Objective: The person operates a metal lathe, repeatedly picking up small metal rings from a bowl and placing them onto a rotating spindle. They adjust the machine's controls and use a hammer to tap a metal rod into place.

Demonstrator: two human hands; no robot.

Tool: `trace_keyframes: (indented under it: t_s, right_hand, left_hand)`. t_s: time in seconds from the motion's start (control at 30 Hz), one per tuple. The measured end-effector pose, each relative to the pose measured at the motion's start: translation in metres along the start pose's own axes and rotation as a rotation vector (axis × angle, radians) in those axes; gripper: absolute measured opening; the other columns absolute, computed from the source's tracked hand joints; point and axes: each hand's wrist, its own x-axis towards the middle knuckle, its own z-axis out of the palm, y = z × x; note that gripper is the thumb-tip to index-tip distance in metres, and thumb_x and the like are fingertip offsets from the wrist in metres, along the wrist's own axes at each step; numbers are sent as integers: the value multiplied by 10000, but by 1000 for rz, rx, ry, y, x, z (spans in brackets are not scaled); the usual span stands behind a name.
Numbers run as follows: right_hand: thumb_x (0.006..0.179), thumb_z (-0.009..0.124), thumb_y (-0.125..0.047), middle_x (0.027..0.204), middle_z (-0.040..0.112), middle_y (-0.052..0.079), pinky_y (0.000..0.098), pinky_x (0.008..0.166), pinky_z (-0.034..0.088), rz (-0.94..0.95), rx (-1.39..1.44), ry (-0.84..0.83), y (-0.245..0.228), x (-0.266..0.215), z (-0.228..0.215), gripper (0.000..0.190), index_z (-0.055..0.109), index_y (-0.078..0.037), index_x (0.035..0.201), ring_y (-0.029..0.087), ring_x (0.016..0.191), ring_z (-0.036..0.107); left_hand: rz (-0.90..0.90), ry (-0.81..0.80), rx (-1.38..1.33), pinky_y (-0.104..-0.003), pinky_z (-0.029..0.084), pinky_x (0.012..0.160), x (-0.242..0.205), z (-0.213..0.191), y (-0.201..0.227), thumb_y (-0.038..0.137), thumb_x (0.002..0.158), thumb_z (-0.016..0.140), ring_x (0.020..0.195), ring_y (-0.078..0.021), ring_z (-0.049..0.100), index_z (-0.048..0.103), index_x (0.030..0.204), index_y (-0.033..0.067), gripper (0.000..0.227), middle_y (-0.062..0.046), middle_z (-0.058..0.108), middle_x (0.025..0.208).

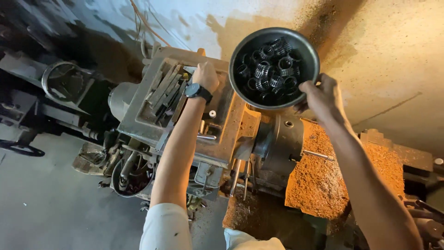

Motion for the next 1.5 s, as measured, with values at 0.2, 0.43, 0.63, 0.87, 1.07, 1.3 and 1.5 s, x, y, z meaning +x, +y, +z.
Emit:
trace_keyframes:
  t_s: [0.2, 0.43, 0.63, 0.87, 1.07, 1.3, 1.5]
  right_hand:
    - [908, 590, -55, 808, 704, 172, 352, 446, 596, 36, 11, -27, 25, 9, 41, 193, 592, 75, 1050, 240, 581, 703]
    - [898, 586, -42, 798, 704, 201, 359, 462, 621, 103, 126, -83, 29, 26, 102, 168, 588, 70, 1024, 251, 576, 714]
    - [880, 604, -48, 803, 721, 188, 347, 477, 625, 75, 2, -112, 34, 49, 135, 177, 618, 72, 1010, 226, 571, 717]
    - [947, 686, -182, 885, 748, 205, 366, 565, 600, -59, -269, -219, 72, 88, 127, 278, 678, 87, 1018, 203, 684, 723]
    - [1016, 583, -504, 849, 712, 171, 329, 514, 562, 7, -313, -305, 75, 94, 125, 560, 624, 54, 994, 167, 639, 681]
    - [1056, 524, -485, 757, 629, 95, 314, 476, 547, 121, -246, 52, 26, 32, 106, 487, 583, -19, 925, 154, 542, 630]
    - [1069, 650, -249, 875, 723, 149, 306, 598, 566, -568, -396, 65, 76, -18, 116, 282, 735, -1, 966, 195, 715, 686]
  left_hand:
    - [-167, 66, 451, -482, 563, 824, 1, 1, -38, 103, 834, 669, 1087, -386, 656, 757, 967, 55, 166, -197, 698, 1116]
    - [-156, 246, 170, -507, 555, 772, -34, -45, -56, 137, 869, 683, 908, -433, 694, 743, 935, 13, 152, -238, 719, 987]
    - [52, 406, 4, -456, 573, 806, -74, -73, -73, 126, 887, 741, 875, -376, 722, 765, 974, 36, 127, -197, 739, 939]
    - [294, 407, -117, -431, 556, 767, -138, -115, -3, 87, 964, 709, 860, -355, 707, 707, 1028, 19, 94, -167, 724, 973]
    - [352, -19, 113, -433, 563, 725, -162, -83, 25, 118, 942, 697, 907, -344, 687, 696, 1052, 20, 147, -168, 693, 1054]
    - [439, 103, 196, -404, 565, 796, -167, -98, 25, 78, 871, 672, 967, -353, 676, 711, 1089, 8, 232, -161, 697, 1085]
    - [342, 162, -7, -398, 563, 842, -176, -113, 13, 43, 955, 694, 998, -316, 680, 714, 1069, 0, 124, -127, 716, 1067]
